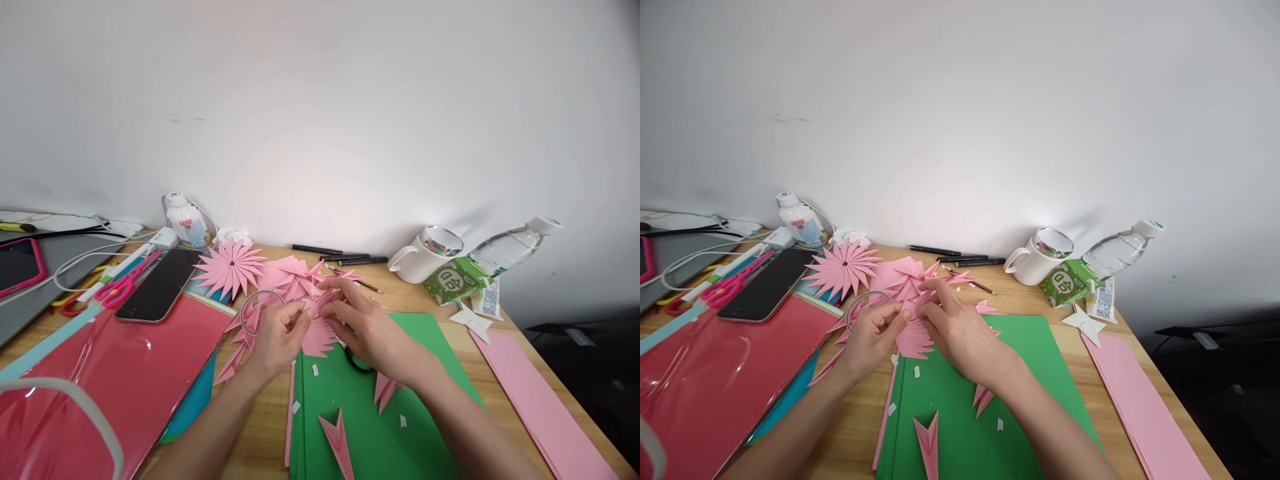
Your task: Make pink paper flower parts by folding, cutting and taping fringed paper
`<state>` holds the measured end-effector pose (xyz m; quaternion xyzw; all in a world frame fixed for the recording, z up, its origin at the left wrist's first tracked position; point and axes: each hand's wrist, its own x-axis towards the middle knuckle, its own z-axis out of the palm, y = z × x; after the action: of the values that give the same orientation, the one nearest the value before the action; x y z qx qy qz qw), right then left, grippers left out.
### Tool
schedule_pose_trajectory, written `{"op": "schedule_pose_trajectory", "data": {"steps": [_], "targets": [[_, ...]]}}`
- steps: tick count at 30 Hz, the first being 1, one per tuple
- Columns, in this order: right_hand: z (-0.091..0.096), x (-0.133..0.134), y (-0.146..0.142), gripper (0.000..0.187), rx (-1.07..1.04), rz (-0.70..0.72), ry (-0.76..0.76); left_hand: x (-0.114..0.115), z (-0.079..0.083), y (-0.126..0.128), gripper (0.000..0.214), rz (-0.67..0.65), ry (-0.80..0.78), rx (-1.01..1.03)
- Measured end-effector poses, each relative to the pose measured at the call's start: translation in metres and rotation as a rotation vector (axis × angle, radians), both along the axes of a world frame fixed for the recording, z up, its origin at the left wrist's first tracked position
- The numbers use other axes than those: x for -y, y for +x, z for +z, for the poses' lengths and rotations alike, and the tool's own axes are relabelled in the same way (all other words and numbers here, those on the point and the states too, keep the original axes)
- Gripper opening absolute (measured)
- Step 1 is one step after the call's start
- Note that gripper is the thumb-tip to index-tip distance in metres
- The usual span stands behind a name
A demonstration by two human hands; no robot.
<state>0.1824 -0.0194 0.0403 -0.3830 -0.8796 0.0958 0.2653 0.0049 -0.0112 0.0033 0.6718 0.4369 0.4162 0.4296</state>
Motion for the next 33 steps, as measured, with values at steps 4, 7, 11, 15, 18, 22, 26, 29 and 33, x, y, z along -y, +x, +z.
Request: {"op": "schedule_pose_trajectory", "data": {"steps": [4, 7, 11, 15, 18, 22, 26, 29, 33], "targets": [[0.006, -0.003, 0.002, 0.015, 0.016, 0.035, -0.013, -0.0003, 0.0013, -0.0002, 0.038, -0.007, 0.004, 0.025], [0.0066, -0.0038, 0.0035, 0.019, 0.029, 0.037, -0.02, -0.0003, 0.0029, 0.0004, 0.037, -0.008, -0.007, 0.045], [0.0036, -0.0032, 0.0035, 0.023, 0.061, 0.027, -0.038, 0.0006, 0.0047, 0.0025, 0.037, -0.013, -0.016, 0.048], [0.001, -0.0028, 0.0037, 0.024, 0.086, 0.011, -0.046, 0.0011, 0.0052, 0.0042, 0.037, -0.005, -0.02, 0.03], [0.0021, -0.0028, 0.0057, 0.023, 0.071, 0.013, -0.048, 0.0009, 0.0056, 0.005, 0.037, -0.006, -0.019, 0.015], [0.0053, -0.0027, 0.0086, 0.02, 0.039, 0.008, -0.066, 0.0011, 0.0051, 0.0053, 0.037, -0.014, -0.018, 0.004], [0.005, -0.0022, 0.0091, 0.019, 0.057, 0.011, -0.071, 0.0018, 0.0036, 0.0046, 0.036, -0.012, -0.013, -0.007], [0.0023, -0.002, 0.0071, 0.021, 0.092, 0.007, -0.046, 0.0018, 0.0039, 0.0044, 0.038, -0.008, 0.009, -0.026], [0.0012, -0.0024, 0.0052, 0.024, 0.096, -0.001, -0.043, 0.0018, 0.0047, 0.0048, 0.038, -0.008, 0.033, -0.052]]}}
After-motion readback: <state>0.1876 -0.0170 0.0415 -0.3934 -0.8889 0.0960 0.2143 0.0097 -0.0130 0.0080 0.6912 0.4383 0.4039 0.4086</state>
